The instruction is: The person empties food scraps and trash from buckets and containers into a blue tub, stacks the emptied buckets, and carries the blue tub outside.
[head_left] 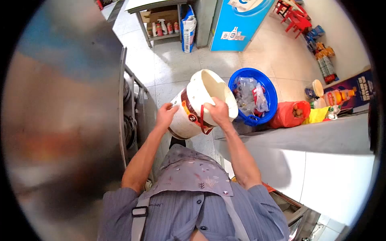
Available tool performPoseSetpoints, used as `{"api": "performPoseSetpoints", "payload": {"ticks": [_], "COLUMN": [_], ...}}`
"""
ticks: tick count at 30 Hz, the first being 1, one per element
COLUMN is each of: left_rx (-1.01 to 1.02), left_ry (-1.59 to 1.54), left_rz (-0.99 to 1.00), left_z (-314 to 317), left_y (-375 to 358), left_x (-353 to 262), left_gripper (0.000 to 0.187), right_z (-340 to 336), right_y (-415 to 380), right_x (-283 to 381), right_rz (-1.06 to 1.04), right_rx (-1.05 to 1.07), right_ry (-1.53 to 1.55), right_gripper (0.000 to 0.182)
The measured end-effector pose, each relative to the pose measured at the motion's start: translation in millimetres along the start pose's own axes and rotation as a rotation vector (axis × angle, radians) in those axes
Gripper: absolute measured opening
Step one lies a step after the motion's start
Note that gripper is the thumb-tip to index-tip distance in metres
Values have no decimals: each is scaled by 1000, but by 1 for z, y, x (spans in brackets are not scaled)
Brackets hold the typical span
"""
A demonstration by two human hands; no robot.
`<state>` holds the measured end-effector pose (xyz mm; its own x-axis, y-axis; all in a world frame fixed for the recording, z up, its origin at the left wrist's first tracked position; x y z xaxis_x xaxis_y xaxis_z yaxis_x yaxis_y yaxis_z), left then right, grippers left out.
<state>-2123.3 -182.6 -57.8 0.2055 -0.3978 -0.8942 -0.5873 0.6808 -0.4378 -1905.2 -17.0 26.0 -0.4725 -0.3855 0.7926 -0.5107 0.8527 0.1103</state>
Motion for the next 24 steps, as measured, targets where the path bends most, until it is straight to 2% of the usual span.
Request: {"api": "performPoseSetpoints", "payload": {"ticks": [1,3,4,6,10,13,15,16,17,19,20,22,24], "left_rx": [-86,-56,-29,-117,-19,199,269,246,259,362,309,327,351], "left_ry": [153,208,213,37,-57,-65,-90,-91,-79,211,234,252,279], "left_rz": [86,-260,-268,-450,-479,-544,-475,-449,-450,-152,-70,-30,17], "left_z": [-21,-41,-44,-49,-40,-11,7,12,20,40,50,81,114], "left_y": [23,47,62,73,113,126,137,145,157,181,184,194,200], "left_x": [14,40,49,88,84,78,56,45,38,-5,-25,-47,-76], "left_gripper": [58,66,66,65,60,54,51,41,41,34,27,26,24], "right_z": [-5,-22,-26,-33,-37,-58,-62,-68,-72,-78,-85,-98,-123], "right_y": [16,43,51,54,89,94,95,96,98,100,103,111,116], "right_x": [-18,-28,-34,-46,-84,-111,-137,-147,-160,-187,-200,-239,-286], "right_rz": [63,244,292,349,409,542,644,653,687,752,758,754,777], "right_rx": [-9,18,-20,-25,-181,-293,-327,-348,-375,-417,-425,-425,-481], "right_ry": [3,117,158,86,91,210,383,381,436,553,558,755,708], "right_gripper": [28,28,28,27,26,25,24,24,22,19,19,19,22]}}
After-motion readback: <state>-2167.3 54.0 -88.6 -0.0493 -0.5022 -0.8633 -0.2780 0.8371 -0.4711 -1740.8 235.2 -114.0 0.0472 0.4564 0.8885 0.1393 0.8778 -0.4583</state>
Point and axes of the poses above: each hand's wrist, its own y-axis towards the middle knuckle, its own z-axis out of the palm, x = y × z, the point moved 9 cm from there along y, towards the middle knuckle, and after that the axes turned 10 degrees about -y, right-handed, at the moved point
